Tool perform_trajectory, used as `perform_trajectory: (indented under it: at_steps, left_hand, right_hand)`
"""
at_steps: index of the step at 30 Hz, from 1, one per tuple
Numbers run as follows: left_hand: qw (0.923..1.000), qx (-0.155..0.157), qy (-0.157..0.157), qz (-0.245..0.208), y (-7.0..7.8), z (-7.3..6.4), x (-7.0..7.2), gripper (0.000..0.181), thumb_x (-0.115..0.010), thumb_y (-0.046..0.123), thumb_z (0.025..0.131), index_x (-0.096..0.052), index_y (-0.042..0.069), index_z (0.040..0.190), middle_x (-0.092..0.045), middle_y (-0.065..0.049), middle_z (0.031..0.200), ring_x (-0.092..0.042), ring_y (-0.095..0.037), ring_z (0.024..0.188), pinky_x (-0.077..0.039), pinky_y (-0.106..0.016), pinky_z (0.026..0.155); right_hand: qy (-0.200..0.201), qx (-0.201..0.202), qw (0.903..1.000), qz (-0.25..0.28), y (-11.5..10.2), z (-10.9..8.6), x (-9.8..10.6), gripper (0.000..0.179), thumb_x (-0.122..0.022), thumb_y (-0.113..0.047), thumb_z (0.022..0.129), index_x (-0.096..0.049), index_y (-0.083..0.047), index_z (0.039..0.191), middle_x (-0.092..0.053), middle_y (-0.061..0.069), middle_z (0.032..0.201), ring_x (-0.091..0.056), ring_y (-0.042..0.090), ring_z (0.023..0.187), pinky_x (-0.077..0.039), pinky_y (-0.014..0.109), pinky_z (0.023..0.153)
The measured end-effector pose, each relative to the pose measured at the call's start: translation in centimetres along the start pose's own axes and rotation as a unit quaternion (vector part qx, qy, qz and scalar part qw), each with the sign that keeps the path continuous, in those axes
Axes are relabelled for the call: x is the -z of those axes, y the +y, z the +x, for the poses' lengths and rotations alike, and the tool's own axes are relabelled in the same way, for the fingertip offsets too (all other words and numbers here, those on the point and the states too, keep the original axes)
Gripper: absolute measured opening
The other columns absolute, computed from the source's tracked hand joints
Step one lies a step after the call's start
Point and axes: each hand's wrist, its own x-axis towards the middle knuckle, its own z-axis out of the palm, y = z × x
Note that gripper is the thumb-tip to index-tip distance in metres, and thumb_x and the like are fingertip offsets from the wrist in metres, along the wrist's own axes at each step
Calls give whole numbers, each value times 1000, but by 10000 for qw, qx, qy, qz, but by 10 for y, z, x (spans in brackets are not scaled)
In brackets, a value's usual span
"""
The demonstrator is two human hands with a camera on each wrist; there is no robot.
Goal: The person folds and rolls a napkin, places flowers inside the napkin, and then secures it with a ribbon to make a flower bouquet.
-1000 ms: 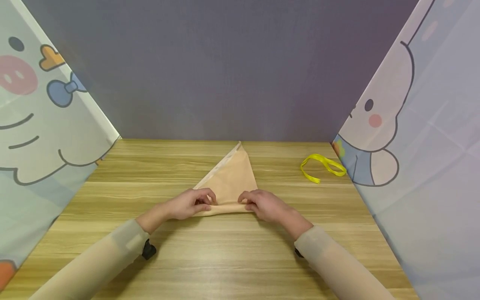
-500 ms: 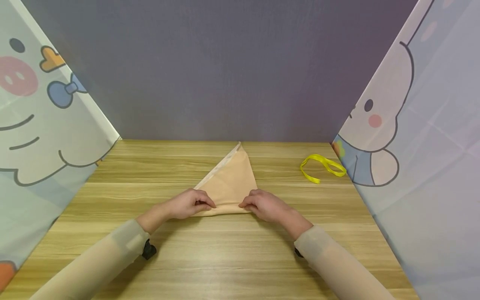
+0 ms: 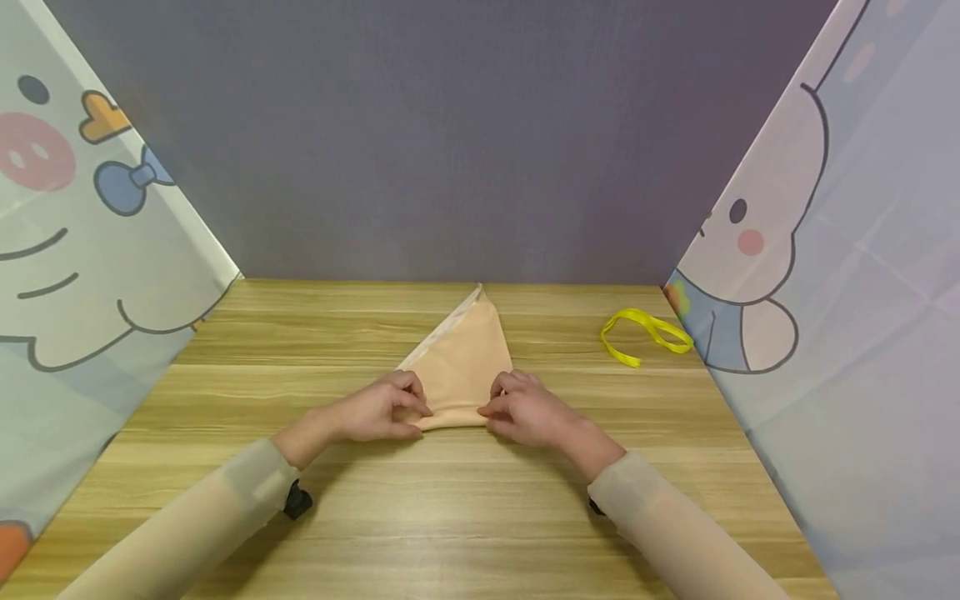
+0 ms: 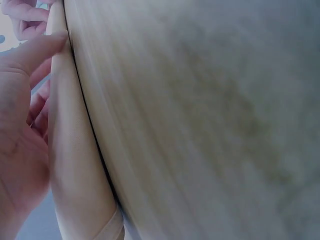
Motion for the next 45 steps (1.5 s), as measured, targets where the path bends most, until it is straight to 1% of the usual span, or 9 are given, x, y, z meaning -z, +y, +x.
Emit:
perform_trajectory:
  at_steps: [4,9,15,21,26,29,33,38,45]
  left_hand:
    - [9993,67,-191,-300,1,0,2,27,-86,20,98,-84,11,123,-67,4,109,-55,-6,97,-51,-25,88]
    - [9989,-125,-162,-433,3,-1,3,20,-80,16,102,-85,9,121,-73,2,107,-63,-5,97,-58,-25,89]
    - [9988,-223,-155,-405,2,-3,2,19,-75,16,106,-85,11,121,-76,3,107,-67,-4,97,-59,-27,90]
    - [9987,-83,-187,-466,2,-3,4,21,-71,18,109,-84,10,124,-78,0,109,-67,-4,95,-59,-27,87]
    - [9969,127,-135,-765,0,-3,3,20,-69,17,110,-77,14,128,-79,1,109,-67,-3,92,-58,-27,84]
    - [9956,121,-86,-921,1,-4,3,18,-68,14,110,-70,16,128,-80,-1,105,-67,-3,87,-57,-27,81]
    - [9960,138,-63,-881,1,-3,3,16,-66,12,111,-71,15,125,-79,-2,104,-63,-3,84,-56,-26,79]
    - [9964,292,-113,-782,0,-3,3,19,-65,13,112,-79,12,123,-80,-1,114,-65,-2,92,-57,-26,82]
    - [9996,-106,-71,-267,-1,-1,4,19,-68,11,110,-83,12,121,-73,1,109,-62,-4,91,-56,-26,84]
  right_hand:
    - [-42,124,9998,147,1,1,-1,29,-85,-18,98,-84,-11,126,-65,-4,107,-53,9,93,-49,31,87]
    - [-42,294,9994,188,4,2,-2,28,-85,-15,98,-83,-9,126,-68,-4,102,-57,6,88,-54,26,81]
    - [9,235,9995,201,4,2,-1,21,-82,-16,101,-86,-12,121,-72,-5,102,-61,7,90,-56,27,82]
    - [-15,110,9997,231,3,2,0,19,-78,-12,103,-85,-13,121,-74,-5,101,-63,7,92,-58,30,85]
    - [68,99,9998,172,4,3,-2,21,-74,-6,104,-83,-11,122,-76,-3,103,-68,13,96,-61,34,88]
    - [177,69,9995,235,4,3,-3,19,-73,-6,105,-78,-12,122,-77,0,104,-72,17,97,-62,38,89]
    - [227,12,9993,302,4,4,-3,15,-73,-8,105,-75,-17,117,-76,-2,102,-72,16,97,-62,39,88]
    - [230,132,9993,249,4,3,-1,13,-75,-9,104,-81,-17,112,-78,-2,105,-73,15,99,-62,36,90]
    - [253,282,9993,12,4,3,-2,12,-79,-11,102,-84,-16,113,-77,-4,107,-71,14,99,-61,37,92]
